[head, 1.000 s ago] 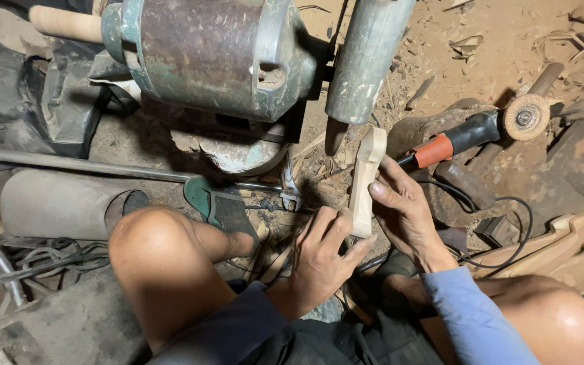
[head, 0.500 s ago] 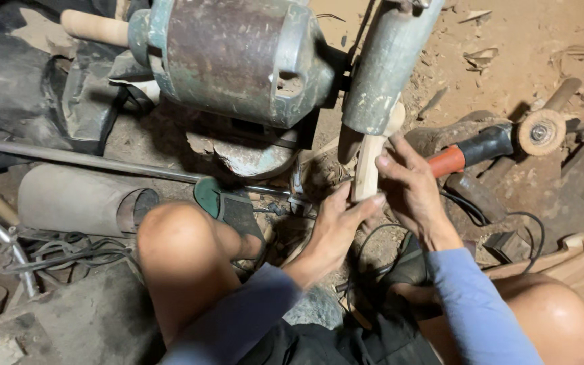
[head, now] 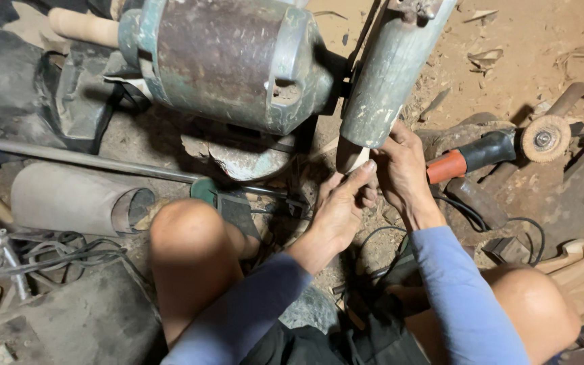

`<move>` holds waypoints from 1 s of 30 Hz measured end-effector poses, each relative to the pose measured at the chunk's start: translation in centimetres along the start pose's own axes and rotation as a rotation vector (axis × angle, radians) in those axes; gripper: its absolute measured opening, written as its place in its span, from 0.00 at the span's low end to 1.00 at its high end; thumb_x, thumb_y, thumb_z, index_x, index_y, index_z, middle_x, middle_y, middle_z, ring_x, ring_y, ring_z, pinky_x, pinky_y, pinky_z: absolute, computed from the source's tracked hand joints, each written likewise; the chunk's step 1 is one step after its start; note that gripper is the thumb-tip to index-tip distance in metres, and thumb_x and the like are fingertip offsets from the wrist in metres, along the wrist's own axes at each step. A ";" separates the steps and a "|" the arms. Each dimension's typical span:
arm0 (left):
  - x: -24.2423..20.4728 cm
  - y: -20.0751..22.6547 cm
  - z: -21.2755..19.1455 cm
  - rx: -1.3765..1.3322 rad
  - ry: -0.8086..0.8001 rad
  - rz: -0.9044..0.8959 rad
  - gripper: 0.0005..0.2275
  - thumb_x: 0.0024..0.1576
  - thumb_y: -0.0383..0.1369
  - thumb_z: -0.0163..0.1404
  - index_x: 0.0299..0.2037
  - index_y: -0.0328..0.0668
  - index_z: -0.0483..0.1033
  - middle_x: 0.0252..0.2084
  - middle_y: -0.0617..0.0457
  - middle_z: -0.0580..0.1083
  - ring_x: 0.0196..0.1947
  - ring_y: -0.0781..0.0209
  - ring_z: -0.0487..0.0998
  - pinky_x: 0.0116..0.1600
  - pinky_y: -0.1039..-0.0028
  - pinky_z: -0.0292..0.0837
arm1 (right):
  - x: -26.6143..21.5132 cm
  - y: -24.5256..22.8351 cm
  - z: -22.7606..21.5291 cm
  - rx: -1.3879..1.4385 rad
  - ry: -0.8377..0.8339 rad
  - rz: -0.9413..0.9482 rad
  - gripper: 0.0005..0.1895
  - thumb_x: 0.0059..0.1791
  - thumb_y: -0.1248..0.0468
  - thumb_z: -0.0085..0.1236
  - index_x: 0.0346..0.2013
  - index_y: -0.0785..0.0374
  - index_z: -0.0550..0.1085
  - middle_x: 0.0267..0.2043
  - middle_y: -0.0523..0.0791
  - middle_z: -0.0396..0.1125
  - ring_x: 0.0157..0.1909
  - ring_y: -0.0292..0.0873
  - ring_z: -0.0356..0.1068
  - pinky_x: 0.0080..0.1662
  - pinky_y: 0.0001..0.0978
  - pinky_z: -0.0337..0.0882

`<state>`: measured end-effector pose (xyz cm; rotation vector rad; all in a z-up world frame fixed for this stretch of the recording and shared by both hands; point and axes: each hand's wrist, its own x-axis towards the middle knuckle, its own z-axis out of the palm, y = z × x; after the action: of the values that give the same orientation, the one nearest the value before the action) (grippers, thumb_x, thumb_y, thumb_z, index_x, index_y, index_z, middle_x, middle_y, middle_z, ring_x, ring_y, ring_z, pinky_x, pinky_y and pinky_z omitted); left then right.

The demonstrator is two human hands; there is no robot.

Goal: The person holds a small wooden piece against a rotating grinding wheel, shaping and smoothing its surface. The person repeatedly repositions the wood to grind different edges and faces.

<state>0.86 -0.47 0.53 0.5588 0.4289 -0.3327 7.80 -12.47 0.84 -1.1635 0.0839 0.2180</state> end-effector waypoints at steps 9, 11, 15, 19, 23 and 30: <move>-1.5 0.2 -0.7 0.038 -0.145 0.055 0.08 0.64 0.34 0.54 0.44 0.36 0.75 0.32 0.58 0.71 0.32 0.69 0.68 0.38 0.78 0.62 | -1.4 0.0 0.9 -0.022 0.047 -0.014 0.13 0.49 0.72 0.55 0.50 0.69 0.74 0.41 0.41 0.71 0.38 0.32 0.67 0.42 0.25 0.71; -2.3 0.3 -0.9 0.067 -0.141 0.032 0.08 0.64 0.34 0.54 0.45 0.37 0.75 0.32 0.59 0.70 0.32 0.70 0.68 0.38 0.78 0.62 | -2.0 0.0 1.1 -0.022 0.041 -0.004 0.13 0.51 0.72 0.56 0.51 0.71 0.74 0.40 0.42 0.71 0.37 0.33 0.67 0.42 0.25 0.70; -3.8 0.7 -1.1 0.129 -0.126 0.022 0.10 0.64 0.37 0.52 0.45 0.39 0.75 0.31 0.59 0.70 0.31 0.69 0.68 0.37 0.77 0.63 | -3.4 0.0 1.7 0.020 0.022 0.033 0.13 0.54 0.70 0.58 0.52 0.71 0.74 0.39 0.44 0.72 0.36 0.35 0.68 0.40 0.27 0.70; -5.0 1.3 -1.3 0.262 -0.138 0.029 0.12 0.65 0.41 0.51 0.46 0.38 0.75 0.30 0.59 0.70 0.31 0.69 0.68 0.37 0.77 0.63 | -4.4 -0.2 2.1 0.024 0.015 0.071 0.18 0.53 0.69 0.57 0.57 0.70 0.73 0.42 0.45 0.73 0.38 0.36 0.70 0.42 0.28 0.71; -5.9 1.3 -1.1 0.289 -0.087 0.006 0.13 0.64 0.43 0.52 0.46 0.39 0.75 0.29 0.59 0.70 0.28 0.69 0.67 0.34 0.77 0.62 | -5.0 0.0 2.5 0.042 0.012 0.061 0.21 0.53 0.69 0.57 0.60 0.71 0.71 0.48 0.45 0.73 0.44 0.35 0.71 0.47 0.27 0.72; -6.8 1.2 -1.3 0.291 -0.049 -0.008 0.14 0.62 0.43 0.53 0.46 0.41 0.76 0.28 0.59 0.70 0.27 0.69 0.68 0.34 0.77 0.61 | -5.6 0.8 2.4 0.030 0.053 0.073 0.27 0.52 0.69 0.59 0.64 0.77 0.69 0.55 0.46 0.71 0.49 0.35 0.69 0.54 0.28 0.69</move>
<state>-4.92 2.53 3.30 0.8314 0.3369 -0.4189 2.07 -10.72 2.07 -1.1375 0.1758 0.2501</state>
